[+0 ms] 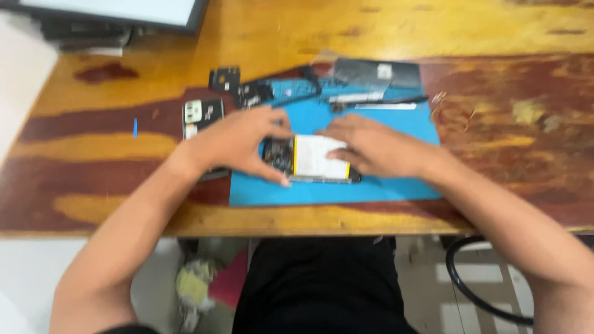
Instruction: The person uses a spoon to scrape residue from a camera module, then places the module aside. They install a battery into the phone chassis, connect the ribbon cable, and close the device. Finally, they wipe the screen with the spoon.
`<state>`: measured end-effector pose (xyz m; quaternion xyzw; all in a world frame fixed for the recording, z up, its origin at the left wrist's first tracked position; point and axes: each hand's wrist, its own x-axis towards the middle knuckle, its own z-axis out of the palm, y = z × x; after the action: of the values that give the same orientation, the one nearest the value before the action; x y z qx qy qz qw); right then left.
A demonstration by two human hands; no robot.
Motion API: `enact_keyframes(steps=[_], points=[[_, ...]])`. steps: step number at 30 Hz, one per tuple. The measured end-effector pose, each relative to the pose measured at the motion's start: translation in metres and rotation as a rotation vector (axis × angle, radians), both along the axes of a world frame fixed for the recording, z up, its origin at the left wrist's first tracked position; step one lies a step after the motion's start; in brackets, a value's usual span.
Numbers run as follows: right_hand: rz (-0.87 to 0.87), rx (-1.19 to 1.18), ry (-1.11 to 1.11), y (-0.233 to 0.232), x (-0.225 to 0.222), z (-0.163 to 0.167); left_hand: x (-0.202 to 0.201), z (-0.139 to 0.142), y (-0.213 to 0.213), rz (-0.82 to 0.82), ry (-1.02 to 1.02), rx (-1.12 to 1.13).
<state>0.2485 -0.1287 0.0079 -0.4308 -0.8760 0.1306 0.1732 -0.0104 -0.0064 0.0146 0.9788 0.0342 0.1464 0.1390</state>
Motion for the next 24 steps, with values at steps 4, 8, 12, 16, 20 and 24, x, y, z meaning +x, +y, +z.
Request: enact_keyframes(steps=[4,8,12,16,20,24], points=[[-0.093,-0.153,-0.049,0.004,0.004,-0.003,0.002,-0.003,0.001,0.102,0.074,-0.069],[-0.015,-0.060,-0.050,0.009,0.009,-0.007,0.006,-0.003,0.004,0.115,0.090,-0.097],[0.009,-0.023,-0.065,0.010,0.012,-0.014,0.005,-0.007,0.002,0.105,0.078,-0.072],[-0.015,-0.035,-0.160,0.010,0.010,-0.015,0.007,-0.003,0.002,0.106,0.078,-0.105],[-0.018,-0.037,-0.126,0.008,0.007,-0.012,0.006,-0.001,-0.003,0.095,0.068,-0.072],[-0.042,-0.060,-0.082,0.003,0.006,-0.002,0.004,-0.001,-0.004,0.004,-0.035,-0.047]])
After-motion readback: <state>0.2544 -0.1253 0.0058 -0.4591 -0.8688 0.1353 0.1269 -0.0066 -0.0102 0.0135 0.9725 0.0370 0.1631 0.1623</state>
